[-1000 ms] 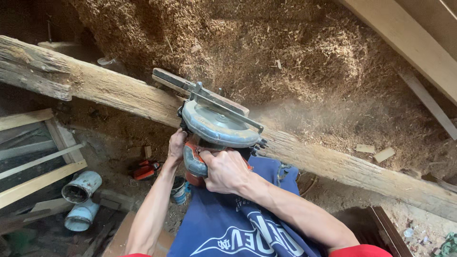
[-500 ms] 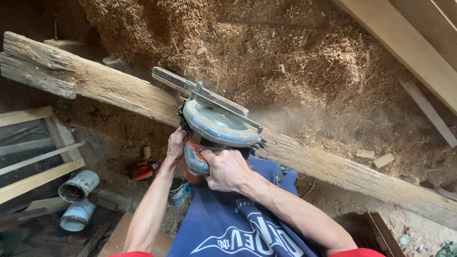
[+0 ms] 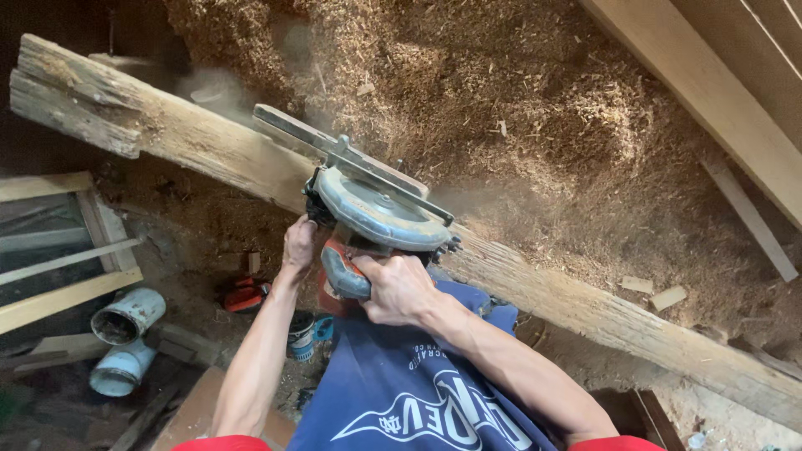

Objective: The person uses a circular saw to cut a long wooden log into smaller pieces. They repeatedly position the saw, cut through the wood, and then remove the cut piece with their hand.

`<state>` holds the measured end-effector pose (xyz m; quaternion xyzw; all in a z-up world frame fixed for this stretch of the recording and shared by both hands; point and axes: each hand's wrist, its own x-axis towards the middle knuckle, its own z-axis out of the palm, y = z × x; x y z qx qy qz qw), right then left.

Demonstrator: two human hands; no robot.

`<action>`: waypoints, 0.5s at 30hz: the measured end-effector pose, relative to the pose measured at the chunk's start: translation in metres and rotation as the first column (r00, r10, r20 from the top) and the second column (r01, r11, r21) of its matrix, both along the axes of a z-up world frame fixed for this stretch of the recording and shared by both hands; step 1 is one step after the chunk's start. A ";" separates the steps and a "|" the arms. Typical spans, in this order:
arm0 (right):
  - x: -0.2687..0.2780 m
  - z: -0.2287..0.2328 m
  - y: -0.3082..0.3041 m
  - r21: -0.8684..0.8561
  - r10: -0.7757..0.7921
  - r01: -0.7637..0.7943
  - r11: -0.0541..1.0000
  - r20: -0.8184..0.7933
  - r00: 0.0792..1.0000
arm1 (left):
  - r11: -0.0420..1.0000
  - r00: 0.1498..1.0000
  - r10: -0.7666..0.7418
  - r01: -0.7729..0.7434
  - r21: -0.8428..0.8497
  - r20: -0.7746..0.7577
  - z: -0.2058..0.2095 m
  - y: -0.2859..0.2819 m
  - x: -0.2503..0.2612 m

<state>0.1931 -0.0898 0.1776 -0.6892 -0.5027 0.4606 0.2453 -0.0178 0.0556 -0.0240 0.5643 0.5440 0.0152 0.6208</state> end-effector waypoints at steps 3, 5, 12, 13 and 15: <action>0.004 -0.007 -0.006 0.103 0.001 -0.002 0.995 0.008 1.000 | 0.980 0.997 -0.059 0.068 0.187 -0.051 0.010 0.004 -0.001; 0.011 -0.006 -0.012 0.118 0.008 -0.009 0.993 0.013 1.000 | 0.964 0.980 -0.060 0.106 0.243 -0.189 0.021 0.004 0.000; 0.037 0.041 -0.081 0.407 -0.047 0.019 0.913 0.058 0.997 | 0.954 0.975 -0.095 0.147 0.261 -0.203 0.074 -0.054 0.023; 0.041 0.047 -0.096 0.404 -0.055 0.026 0.914 0.060 0.997 | 0.959 0.982 -0.114 0.148 0.240 -0.149 0.081 -0.065 0.029; 0.050 0.055 -0.122 0.340 -0.074 0.056 0.939 0.041 0.996 | 0.946 0.988 -0.151 0.151 0.286 -0.020 0.091 -0.082 0.046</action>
